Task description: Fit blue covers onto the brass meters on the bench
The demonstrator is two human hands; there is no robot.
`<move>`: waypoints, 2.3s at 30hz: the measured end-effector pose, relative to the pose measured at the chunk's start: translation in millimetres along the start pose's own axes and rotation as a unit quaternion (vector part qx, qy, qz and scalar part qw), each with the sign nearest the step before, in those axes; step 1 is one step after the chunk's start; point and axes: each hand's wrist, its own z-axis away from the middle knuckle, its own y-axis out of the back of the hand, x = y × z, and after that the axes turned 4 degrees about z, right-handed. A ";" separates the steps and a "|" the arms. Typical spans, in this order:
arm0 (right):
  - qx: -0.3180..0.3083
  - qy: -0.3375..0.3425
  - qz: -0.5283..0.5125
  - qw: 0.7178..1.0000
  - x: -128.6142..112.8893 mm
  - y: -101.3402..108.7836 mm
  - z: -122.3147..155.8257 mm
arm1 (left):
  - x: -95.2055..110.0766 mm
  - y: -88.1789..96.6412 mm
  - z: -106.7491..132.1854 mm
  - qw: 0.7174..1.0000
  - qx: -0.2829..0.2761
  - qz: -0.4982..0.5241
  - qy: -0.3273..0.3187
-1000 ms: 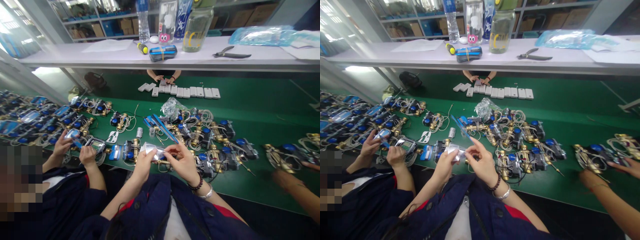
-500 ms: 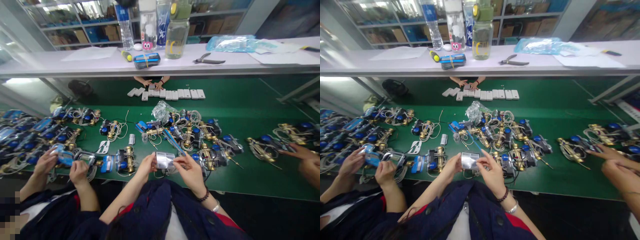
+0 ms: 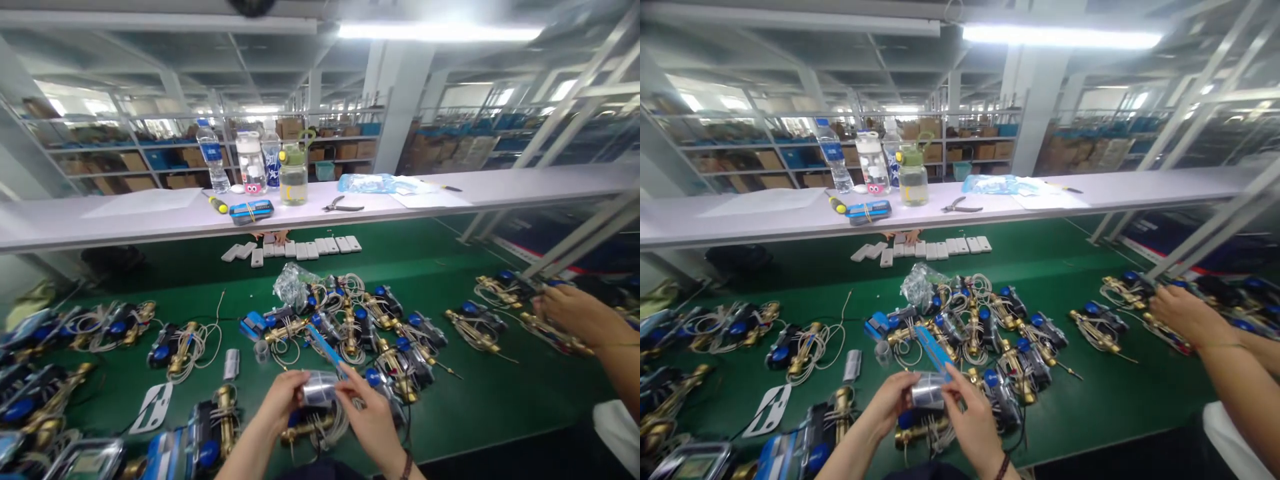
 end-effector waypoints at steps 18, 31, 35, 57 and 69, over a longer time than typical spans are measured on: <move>-0.138 -0.154 -0.183 0.961 -23.1 10.0 -11.0 | 31.8 3.5 22.5 0.916 0.056 -0.186 -0.352; -0.199 -0.185 -0.258 0.927 -25.9 15.4 -18.2 | 24.8 15.6 64.0 0.921 0.181 -0.156 -0.308; -0.223 -0.171 -0.265 0.922 -27.1 13.5 -20.0 | 19.5 15.4 67.7 0.949 0.162 -0.033 -0.267; -0.047 -0.067 -0.142 0.986 -51.6 27.2 -58.2 | 35.7 -7.0 120.3 0.948 0.130 0.093 -0.276; -0.274 -0.200 -0.278 0.899 -119.1 54.6 -59.2 | 62.7 -37.0 145.7 0.965 0.066 0.102 -0.232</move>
